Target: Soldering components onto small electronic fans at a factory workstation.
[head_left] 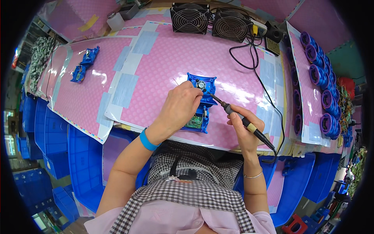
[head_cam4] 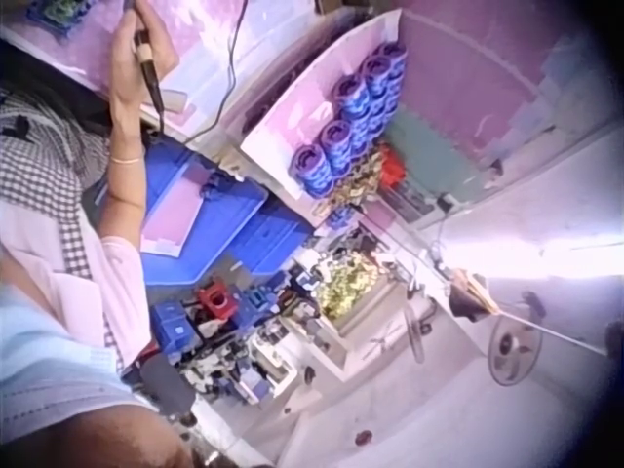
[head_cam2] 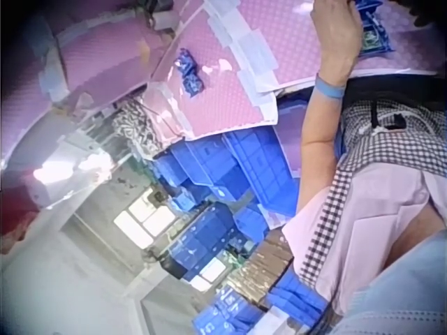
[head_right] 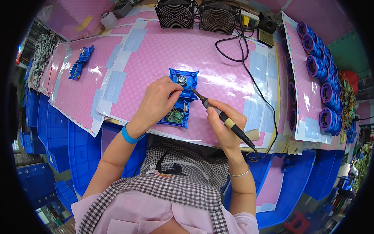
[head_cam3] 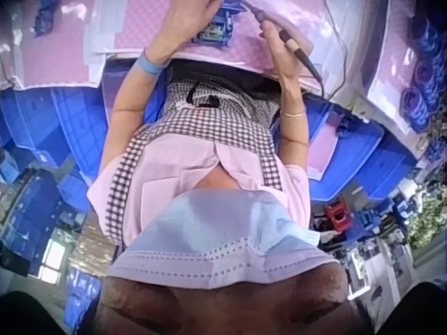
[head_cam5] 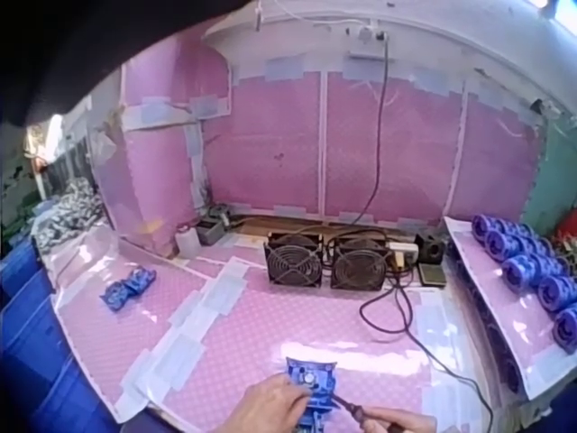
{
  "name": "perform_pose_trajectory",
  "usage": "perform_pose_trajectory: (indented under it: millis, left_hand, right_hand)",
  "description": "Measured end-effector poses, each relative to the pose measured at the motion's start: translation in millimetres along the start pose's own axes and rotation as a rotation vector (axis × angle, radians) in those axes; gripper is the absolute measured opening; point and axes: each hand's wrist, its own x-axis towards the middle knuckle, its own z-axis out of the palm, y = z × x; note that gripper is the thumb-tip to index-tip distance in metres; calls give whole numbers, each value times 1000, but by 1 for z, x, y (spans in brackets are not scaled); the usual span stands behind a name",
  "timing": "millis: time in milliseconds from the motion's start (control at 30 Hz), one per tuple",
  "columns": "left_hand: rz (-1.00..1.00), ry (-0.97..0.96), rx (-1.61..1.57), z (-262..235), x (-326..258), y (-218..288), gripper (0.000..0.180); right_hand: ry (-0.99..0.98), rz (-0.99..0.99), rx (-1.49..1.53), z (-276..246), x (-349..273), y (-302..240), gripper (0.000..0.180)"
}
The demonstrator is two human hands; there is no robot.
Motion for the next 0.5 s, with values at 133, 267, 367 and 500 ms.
perform_pose_trajectory:
  millis: [133, 267, 367, 500]
  left_hand:
    - [-3, -3, -10, 1, 0, 1, 10]
    - [0, 2, -7, 1, 0, -1, 11]
    - [-4, -1, -5, 1, 0, -1, 11]
    - [2, 7, -18, 1, 0, 1, 11]
  right_hand:
    - [-9, 15, 19, 0, 1, -2, 22]
    - [25, -11, 32, 1, 1, -4, 22]
    - [34, -17, 39, 0, 1, -4, 22]
    - [31, -24, 51, 0, 1, -2, 22]
